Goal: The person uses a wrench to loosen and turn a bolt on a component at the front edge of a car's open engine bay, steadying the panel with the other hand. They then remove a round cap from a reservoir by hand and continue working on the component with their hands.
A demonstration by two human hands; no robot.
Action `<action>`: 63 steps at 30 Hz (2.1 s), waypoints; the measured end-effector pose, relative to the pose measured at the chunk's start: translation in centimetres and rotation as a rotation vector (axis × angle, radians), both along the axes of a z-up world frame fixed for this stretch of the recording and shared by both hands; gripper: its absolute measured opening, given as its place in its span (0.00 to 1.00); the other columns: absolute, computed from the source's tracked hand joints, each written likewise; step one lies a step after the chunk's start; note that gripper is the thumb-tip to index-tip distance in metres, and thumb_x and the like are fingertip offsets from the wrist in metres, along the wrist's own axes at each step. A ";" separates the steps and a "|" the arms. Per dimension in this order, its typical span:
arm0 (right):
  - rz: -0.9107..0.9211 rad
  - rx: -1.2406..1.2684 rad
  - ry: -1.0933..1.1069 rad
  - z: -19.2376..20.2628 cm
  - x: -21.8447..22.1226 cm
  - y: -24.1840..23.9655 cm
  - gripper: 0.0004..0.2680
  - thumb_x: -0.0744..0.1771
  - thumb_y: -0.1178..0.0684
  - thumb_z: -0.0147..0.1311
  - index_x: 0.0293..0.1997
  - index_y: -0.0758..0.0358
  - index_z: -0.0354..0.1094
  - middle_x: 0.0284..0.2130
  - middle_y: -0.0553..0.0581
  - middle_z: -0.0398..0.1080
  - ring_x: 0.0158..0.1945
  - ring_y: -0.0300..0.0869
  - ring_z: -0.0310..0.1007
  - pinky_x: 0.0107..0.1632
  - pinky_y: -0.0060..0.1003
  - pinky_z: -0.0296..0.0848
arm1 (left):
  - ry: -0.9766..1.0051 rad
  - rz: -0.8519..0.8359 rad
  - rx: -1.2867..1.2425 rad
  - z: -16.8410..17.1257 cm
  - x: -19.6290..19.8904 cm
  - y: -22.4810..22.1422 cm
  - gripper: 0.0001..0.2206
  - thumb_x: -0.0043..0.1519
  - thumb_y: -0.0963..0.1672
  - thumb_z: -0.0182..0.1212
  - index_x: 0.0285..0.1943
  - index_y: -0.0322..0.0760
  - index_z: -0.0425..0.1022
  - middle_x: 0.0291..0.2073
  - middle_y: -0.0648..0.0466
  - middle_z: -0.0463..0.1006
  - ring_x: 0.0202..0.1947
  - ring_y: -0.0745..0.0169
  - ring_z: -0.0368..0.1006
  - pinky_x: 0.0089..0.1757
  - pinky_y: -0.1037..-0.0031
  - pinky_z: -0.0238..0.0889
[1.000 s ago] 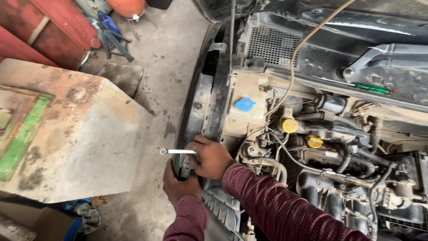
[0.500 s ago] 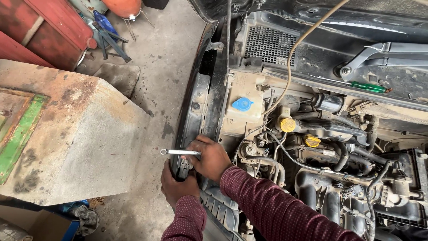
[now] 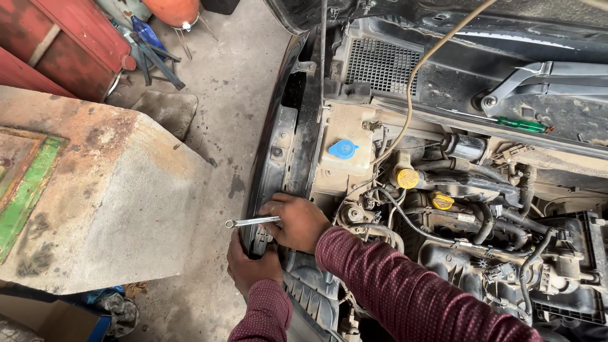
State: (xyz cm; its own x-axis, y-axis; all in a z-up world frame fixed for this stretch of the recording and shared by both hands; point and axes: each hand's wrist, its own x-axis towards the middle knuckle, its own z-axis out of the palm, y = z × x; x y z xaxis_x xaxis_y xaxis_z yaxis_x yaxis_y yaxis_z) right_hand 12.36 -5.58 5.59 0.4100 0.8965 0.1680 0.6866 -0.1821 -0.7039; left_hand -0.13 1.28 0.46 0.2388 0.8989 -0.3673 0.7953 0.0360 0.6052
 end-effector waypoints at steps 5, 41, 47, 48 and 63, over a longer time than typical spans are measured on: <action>-0.163 -0.151 -0.039 -0.2 -0.8 0.1 0.09 0.65 0.53 0.62 0.41 0.67 0.72 0.35 0.61 0.73 0.33 0.50 0.78 0.43 0.43 0.79 | 0.001 0.009 -0.031 0.3 0.1 0.0 0.41 0.49 0.44 0.71 0.75 0.58 0.59 0.68 0.56 0.64 0.71 0.51 0.57 0.66 0.57 0.56; -0.137 -0.096 -0.091 0.8 -1.5 1.2 0.04 0.61 0.59 0.59 0.35 0.66 0.74 0.33 0.64 0.76 0.39 0.58 0.78 0.45 0.49 0.76 | -0.053 -0.026 0.034 0.5 -0.6 -0.1 0.42 0.45 0.43 0.71 0.73 0.56 0.59 0.69 0.58 0.64 0.69 0.49 0.58 0.65 0.46 0.48; -0.129 -0.114 -0.078 0.0 -1.4 1.2 0.05 0.60 0.61 0.57 0.36 0.65 0.75 0.34 0.61 0.77 0.38 0.53 0.80 0.48 0.45 0.78 | -0.024 -0.033 -0.020 0.6 -0.5 0.1 0.44 0.47 0.45 0.75 0.75 0.57 0.56 0.70 0.58 0.62 0.69 0.54 0.59 0.67 0.50 0.48; -0.127 -0.139 -0.062 0.0 -1.4 1.2 0.06 0.61 0.61 0.57 0.37 0.65 0.76 0.34 0.59 0.78 0.36 0.49 0.82 0.49 0.42 0.79 | -0.018 -0.043 -0.007 0.4 -0.6 0.1 0.44 0.47 0.44 0.75 0.75 0.56 0.56 0.70 0.57 0.62 0.69 0.53 0.58 0.67 0.50 0.47; -0.467 -0.381 -0.061 2.4 -3.4 1.7 0.12 0.62 0.43 0.66 0.42 0.57 0.77 0.31 0.59 0.79 0.33 0.47 0.80 0.42 0.42 0.78 | -0.073 -0.061 0.027 0.1 -0.9 0.1 0.43 0.47 0.46 0.75 0.74 0.57 0.58 0.70 0.57 0.61 0.69 0.50 0.57 0.67 0.48 0.46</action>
